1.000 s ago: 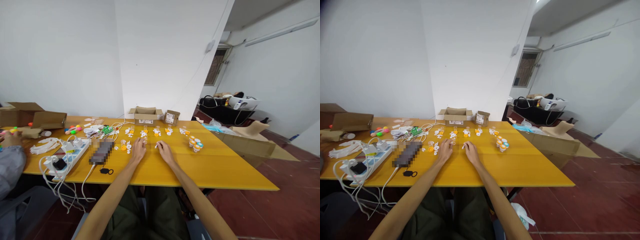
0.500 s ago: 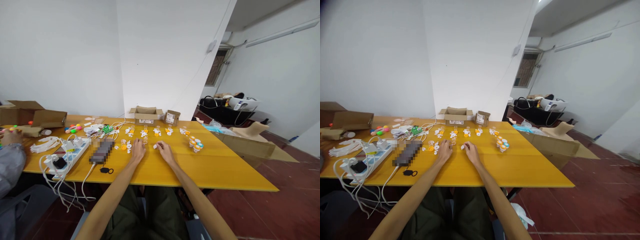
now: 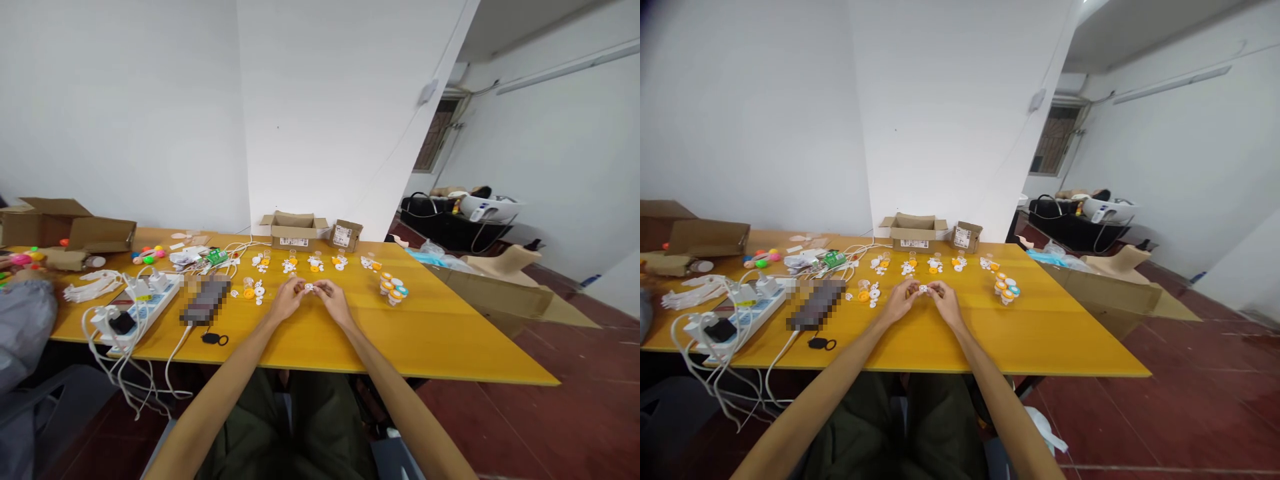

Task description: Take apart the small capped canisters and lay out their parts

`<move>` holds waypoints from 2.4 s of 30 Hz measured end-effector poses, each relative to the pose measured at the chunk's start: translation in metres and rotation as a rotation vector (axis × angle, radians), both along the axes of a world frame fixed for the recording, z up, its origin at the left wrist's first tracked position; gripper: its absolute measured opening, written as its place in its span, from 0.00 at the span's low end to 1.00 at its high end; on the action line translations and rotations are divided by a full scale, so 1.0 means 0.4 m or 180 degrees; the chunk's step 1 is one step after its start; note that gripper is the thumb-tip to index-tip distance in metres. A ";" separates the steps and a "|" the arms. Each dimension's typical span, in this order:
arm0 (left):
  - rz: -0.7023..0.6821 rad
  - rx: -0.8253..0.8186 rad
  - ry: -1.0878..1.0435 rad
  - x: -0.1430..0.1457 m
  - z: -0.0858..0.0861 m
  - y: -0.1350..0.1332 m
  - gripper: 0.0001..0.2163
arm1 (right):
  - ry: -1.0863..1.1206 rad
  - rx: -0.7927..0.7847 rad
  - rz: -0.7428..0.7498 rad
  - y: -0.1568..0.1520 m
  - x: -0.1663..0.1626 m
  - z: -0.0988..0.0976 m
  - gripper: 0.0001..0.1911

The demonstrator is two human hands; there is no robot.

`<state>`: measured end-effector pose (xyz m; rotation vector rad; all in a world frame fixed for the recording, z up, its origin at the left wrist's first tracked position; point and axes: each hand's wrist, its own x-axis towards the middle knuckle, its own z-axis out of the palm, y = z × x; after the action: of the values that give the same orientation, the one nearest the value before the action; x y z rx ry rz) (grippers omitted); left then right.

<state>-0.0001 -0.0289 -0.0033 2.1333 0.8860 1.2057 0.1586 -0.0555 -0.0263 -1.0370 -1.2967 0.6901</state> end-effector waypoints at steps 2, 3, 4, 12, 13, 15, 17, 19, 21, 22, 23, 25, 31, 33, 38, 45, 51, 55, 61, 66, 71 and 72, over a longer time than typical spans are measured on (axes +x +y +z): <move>-0.0245 -0.0186 -0.0122 0.001 -0.006 0.004 0.05 | -0.0007 -0.0018 0.0069 -0.001 0.001 0.001 0.17; -0.0328 -0.0260 -0.0182 0.002 -0.008 0.006 0.05 | -0.0020 -0.0033 0.0099 -0.002 0.001 0.002 0.17; -0.0383 -0.0325 -0.0246 0.002 -0.010 0.008 0.05 | -0.0034 -0.0050 0.0127 -0.002 0.001 0.003 0.17; -0.0523 -0.0658 -0.0619 0.004 -0.016 0.016 0.04 | -0.0457 -0.0051 0.0086 -0.010 0.004 0.014 0.14; -0.0536 -0.0695 -0.0638 0.004 -0.015 0.016 0.04 | -0.0556 -0.0051 0.0077 -0.011 0.003 0.016 0.14; -0.0558 -0.0758 -0.0664 0.005 -0.014 0.016 0.04 | -0.0718 -0.0028 0.0061 -0.014 0.002 0.020 0.14; -0.0571 -0.0795 -0.0658 0.005 -0.012 0.015 0.04 | -0.0851 0.0032 0.0051 -0.015 -0.001 0.023 0.14; -0.0583 -0.0803 -0.0626 0.004 -0.010 0.012 0.04 | -0.0980 0.0082 0.0060 -0.016 -0.003 0.024 0.15; -0.0592 -0.0787 -0.0584 0.003 -0.008 0.010 0.04 | -0.1114 0.0102 0.0050 -0.016 -0.003 0.022 0.16; -0.0595 -0.0774 -0.0567 0.003 -0.007 0.008 0.04 | -0.1187 0.0108 0.0025 -0.016 -0.003 0.020 0.17; -0.0598 -0.0759 -0.0552 0.002 -0.006 0.007 0.04 | -0.1265 0.0113 -0.0015 -0.015 -0.002 0.017 0.17; -0.0616 -0.0730 -0.0531 0.001 -0.004 0.005 0.04 | -0.1435 0.0116 -0.0112 -0.013 -0.001 0.012 0.18; -0.0731 -0.0732 -0.0557 -0.003 -0.001 0.003 0.04 | -0.1850 0.0043 -0.0318 -0.010 -0.003 0.003 0.18; -0.0769 -0.0756 -0.0573 -0.003 -0.002 0.004 0.04 | -0.1907 0.0058 -0.0359 -0.011 -0.005 0.003 0.17; -0.0833 -0.0799 -0.0590 -0.002 -0.004 0.005 0.05 | -0.2000 0.0106 -0.0450 -0.013 -0.006 0.001 0.17; -0.0918 -0.1045 -0.0664 -0.001 -0.008 0.010 0.06 | -0.2175 0.0165 -0.0583 -0.012 -0.007 -0.004 0.15; -0.0959 -0.1116 -0.0739 -0.002 -0.005 0.008 0.07 | -0.2320 0.0154 -0.0676 -0.008 -0.007 -0.006 0.13; -0.0976 -0.1143 -0.0755 -0.002 -0.002 0.008 0.07 | -0.2343 0.0170 -0.0683 -0.005 -0.006 -0.008 0.14; -0.0962 -0.1176 -0.0749 -0.003 -0.003 0.009 0.08 | -0.2295 0.0161 -0.0672 -0.007 -0.007 -0.007 0.14; -0.0876 -0.1049 -0.0661 0.000 -0.008 0.010 0.07 | -0.2019 0.0188 -0.0623 -0.010 -0.011 0.000 0.16; -0.0391 -0.0328 -0.0250 -0.003 -0.003 0.008 0.06 | -0.1523 0.0113 -0.0559 -0.018 -0.012 0.013 0.20; -0.0219 -0.0142 -0.0129 -0.006 0.000 0.006 0.07 | -0.1420 0.0101 -0.0583 -0.020 -0.011 0.015 0.20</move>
<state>-0.0024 -0.0263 -0.0034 2.0796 0.8080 1.1799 0.1541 -0.0634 -0.0202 -1.3127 -1.5610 0.3045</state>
